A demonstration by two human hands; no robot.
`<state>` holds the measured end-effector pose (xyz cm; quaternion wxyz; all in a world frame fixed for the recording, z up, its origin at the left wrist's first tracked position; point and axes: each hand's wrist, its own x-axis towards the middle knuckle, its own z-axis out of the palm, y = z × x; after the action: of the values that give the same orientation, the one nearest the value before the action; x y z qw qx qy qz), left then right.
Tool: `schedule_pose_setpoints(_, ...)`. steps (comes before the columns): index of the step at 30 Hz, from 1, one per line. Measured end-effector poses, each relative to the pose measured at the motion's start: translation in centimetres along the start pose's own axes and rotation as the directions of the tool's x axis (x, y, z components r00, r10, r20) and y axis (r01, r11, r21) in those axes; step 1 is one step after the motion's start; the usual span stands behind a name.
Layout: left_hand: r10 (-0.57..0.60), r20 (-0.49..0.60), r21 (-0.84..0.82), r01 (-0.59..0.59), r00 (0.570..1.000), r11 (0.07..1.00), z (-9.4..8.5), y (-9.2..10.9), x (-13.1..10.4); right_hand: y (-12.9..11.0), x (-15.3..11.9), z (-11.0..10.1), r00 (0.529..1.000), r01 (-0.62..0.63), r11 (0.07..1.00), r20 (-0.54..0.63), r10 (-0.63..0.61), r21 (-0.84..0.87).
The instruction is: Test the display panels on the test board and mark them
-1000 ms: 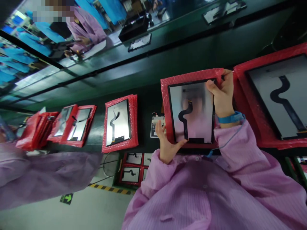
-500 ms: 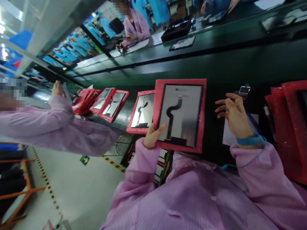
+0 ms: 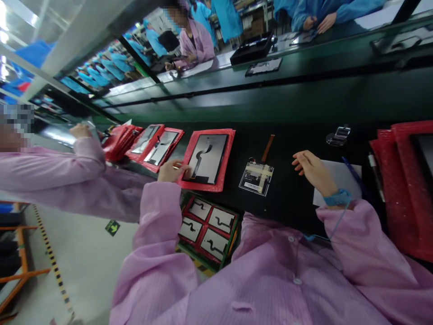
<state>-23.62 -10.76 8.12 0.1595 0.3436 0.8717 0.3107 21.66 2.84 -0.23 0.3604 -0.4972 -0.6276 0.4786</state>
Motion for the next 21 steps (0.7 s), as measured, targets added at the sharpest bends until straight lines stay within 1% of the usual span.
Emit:
schedule_pose_setpoints(1, 0.046, -0.081, 0.058, -0.042, 0.996, 0.997, 0.0, 0.0, -0.1, 0.0, 0.0, 0.0, 1.000, 0.009, 1.000, 0.002, -0.009, -0.028)
schedule_pose_setpoints(2, 0.107, -0.156, 0.123, -0.089, 0.982, 0.988, 0.1, 0.0, -0.4, 0.1, 0.0, 0.0, 1.000, 0.024, 0.998, 0.006, -0.023, -0.059)
schedule_pose_setpoints(3, 0.178, -0.219, 0.184, -0.139, 0.959, 0.973, 0.3, 0.1, -1.0, 0.0, -0.1, 0.0, 0.999, 0.044, 0.994, 0.013, -0.043, -0.095)
schedule_pose_setpoints(5, 0.332, -0.300, 0.255, -0.260, 0.894, 0.931, 1.5, 0.8, -2.9, -0.1, -0.1, -0.1, 0.995, 0.101, 0.979, 0.037, -0.096, -0.175)
schedule_pose_setpoints(7, 0.470, -0.336, 0.229, -0.414, 0.816, 0.881, 3.7, 1.8, -5.8, -0.3, -0.1, -0.1, 0.987, 0.161, 0.954, 0.061, -0.150, -0.252)
schedule_pose_setpoints(9, 0.614, -0.269, 0.150, -0.597, 0.742, 0.788, 7.1, 3.1, -9.3, -0.5, -0.2, 0.0, 0.980, 0.200, 0.928, 0.085, -0.182, -0.315)
schedule_pose_setpoints(10, 0.681, -0.185, 0.093, -0.677, 0.708, 0.730, 9.1, 3.7, -11.1, -0.6, -0.2, 0.1, 0.976, 0.218, 0.914, 0.102, -0.194, -0.343)
schedule_pose_setpoints(11, 0.743, -0.091, 0.020, -0.744, 0.664, 0.668, 11.2, 4.3, -12.9, -0.6, -0.3, 0.1, 0.971, 0.236, 0.899, 0.122, -0.205, -0.369)
schedule_pose_setpoints(12, 0.795, 0.017, -0.065, -0.793, 0.606, 0.606, 13.3, 4.9, -14.6, -0.7, -0.4, 0.2, 0.966, 0.254, 0.885, 0.142, -0.215, -0.391)
schedule_pose_setpoints(13, 0.830, 0.113, -0.143, -0.818, 0.546, 0.558, 15.4, 5.4, -16.1, -0.8, -0.5, 0.3, 0.962, 0.270, 0.871, 0.157, -0.225, -0.410)
schedule_pose_setpoints(14, 0.838, 0.209, -0.183, -0.821, 0.504, 0.540, 17.4, 5.9, -17.5, -0.8, -0.6, 0.4, 0.958, 0.284, 0.859, 0.167, -0.234, -0.426)
schedule_pose_setpoints(15, 0.824, 0.290, -0.185, -0.817, 0.486, 0.547, 19.1, 6.3, -18.6, -0.8, -0.7, 0.4, 0.956, 0.291, 0.851, 0.171, -0.239, -0.438)
schedule_pose_setpoints(16, 0.801, 0.349, -0.161, -0.810, 0.487, 0.563, 20.5, 6.6, -19.6, -0.9, -0.8, 0.4, 0.955, 0.294, 0.844, 0.169, -0.242, -0.448)
schedule_pose_setpoints(17, 0.773, 0.383, -0.118, -0.803, 0.505, 0.584, 21.6, 6.8, -20.3, -0.9, -0.9, 0.4, 0.954, 0.298, 0.838, 0.168, -0.248, -0.457)
schedule_pose_setpoints(19, 0.734, 0.375, -0.030, -0.784, 0.567, 0.620, 23.0, 7.1, -21.0, -1.0, -0.9, 0.2, 0.954, 0.301, 0.822, 0.154, -0.258, -0.484)
schedule_pose_setpoints(20, 0.726, 0.348, -0.005, -0.774, 0.593, 0.634, 23.3, 7.2, -21.0, -1.1, -0.9, 0.0, 0.956, 0.293, 0.814, 0.133, -0.263, -0.501)
schedule_pose_setpoints(21, 0.725, 0.321, 0.004, -0.766, 0.609, 0.642, 23.4, 7.1, -21.0, -1.2, -0.8, -0.2, 0.959, 0.278, 0.807, 0.098, -0.267, -0.521)
